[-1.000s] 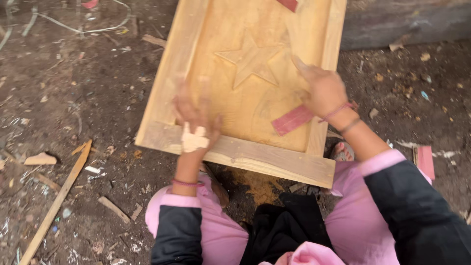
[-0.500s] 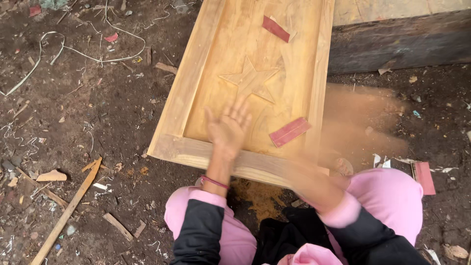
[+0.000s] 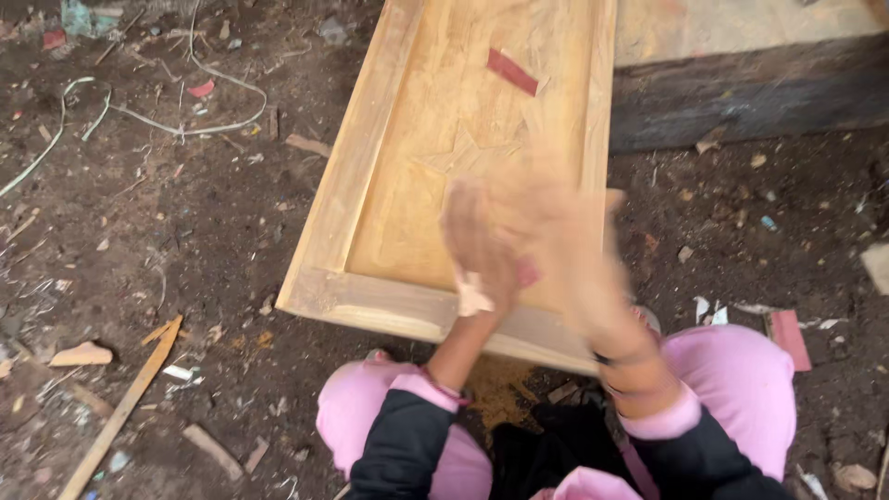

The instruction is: The person sits on the ground and sands a rectangular wooden board with a carved star using a sanding block. They focus on smoothing the edges and the carved star area, holding the board steady with one hand while sanding with the other.

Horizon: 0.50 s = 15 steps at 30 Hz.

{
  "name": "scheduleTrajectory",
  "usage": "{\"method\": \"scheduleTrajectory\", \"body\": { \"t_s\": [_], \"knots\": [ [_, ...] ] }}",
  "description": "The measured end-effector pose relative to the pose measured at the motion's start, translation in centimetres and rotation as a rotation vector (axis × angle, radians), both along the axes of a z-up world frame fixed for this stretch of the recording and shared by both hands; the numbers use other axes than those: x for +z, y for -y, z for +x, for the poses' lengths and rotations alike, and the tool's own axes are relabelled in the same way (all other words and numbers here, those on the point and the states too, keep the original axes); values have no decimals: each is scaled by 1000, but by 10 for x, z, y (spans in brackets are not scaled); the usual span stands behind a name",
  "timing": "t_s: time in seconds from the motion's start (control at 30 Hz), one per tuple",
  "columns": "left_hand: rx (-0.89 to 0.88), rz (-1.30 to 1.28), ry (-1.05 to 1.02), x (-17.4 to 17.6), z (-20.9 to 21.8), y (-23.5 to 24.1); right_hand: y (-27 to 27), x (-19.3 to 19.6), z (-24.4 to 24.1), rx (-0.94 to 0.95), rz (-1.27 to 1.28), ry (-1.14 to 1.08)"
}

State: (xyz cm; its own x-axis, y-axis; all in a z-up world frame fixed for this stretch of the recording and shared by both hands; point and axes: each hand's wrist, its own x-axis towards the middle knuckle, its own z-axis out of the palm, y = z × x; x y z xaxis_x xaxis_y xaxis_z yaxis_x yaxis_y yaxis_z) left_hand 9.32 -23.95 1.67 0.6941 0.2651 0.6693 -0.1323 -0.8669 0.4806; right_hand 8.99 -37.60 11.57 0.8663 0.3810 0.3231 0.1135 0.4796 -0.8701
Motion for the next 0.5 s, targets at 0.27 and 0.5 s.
{"method": "scheduleTrajectory", "body": {
  "t_s": [0.27, 0.5],
  "knots": [
    [-544, -2028, -119, 40, -15, -12, -17, -30, -10, -314, -454, 766],
    [-455, -585, 332, 67, -61, 6, -33, -73, 17, 35, -427, -82]
  ]
}}
